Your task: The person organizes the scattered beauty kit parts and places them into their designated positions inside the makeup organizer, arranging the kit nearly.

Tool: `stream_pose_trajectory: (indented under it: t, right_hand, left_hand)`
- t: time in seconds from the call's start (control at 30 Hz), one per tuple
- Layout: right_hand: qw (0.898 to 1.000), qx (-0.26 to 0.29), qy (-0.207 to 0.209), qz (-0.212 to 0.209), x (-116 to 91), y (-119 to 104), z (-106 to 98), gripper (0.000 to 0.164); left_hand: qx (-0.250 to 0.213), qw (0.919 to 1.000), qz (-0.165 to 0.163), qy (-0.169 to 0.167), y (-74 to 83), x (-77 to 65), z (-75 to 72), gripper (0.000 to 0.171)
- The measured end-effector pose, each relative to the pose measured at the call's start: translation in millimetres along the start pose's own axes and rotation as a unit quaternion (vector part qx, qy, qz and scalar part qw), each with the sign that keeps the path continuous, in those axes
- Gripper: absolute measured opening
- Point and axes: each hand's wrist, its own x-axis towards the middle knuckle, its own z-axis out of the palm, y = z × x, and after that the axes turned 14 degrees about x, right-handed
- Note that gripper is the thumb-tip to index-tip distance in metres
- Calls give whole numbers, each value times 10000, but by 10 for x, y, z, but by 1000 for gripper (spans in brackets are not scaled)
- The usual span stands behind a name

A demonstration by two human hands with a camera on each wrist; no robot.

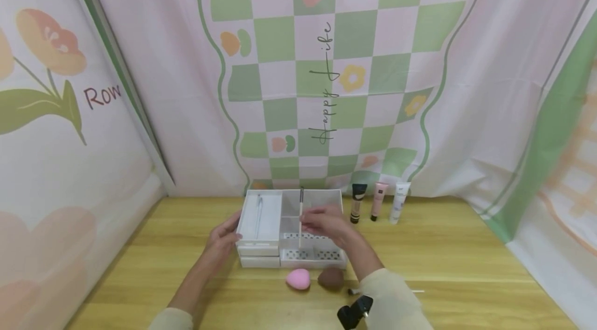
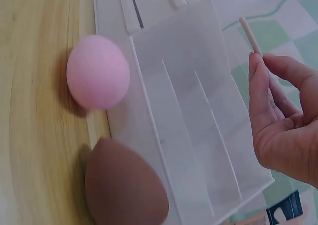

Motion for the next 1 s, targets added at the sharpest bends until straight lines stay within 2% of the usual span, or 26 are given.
stream_pose_trajectory:
  t: [0.2, 0.5, 0.8, 1.0]
  right_hand:
    - [9998, -119, 139, 125, 95, -40, 187, 35]
    - [9983, 47, 422, 409, 197, -60, 403, 30]
    - [9986, 12, 324, 428, 269, -63, 528, 22]
    - [9982, -110, 402, 435, 321, -112, 586, 24]
  left_hand:
    - [10, 10000, 54, 37, -3, 8, 8, 70]
    - [29, 10000, 1, 25, 14, -13, -2, 71]
    - [-48, 10000, 56, 24, 8, -15, -13, 70]
    - [-52, 9999, 85, -41, -5, 0, -8, 72]
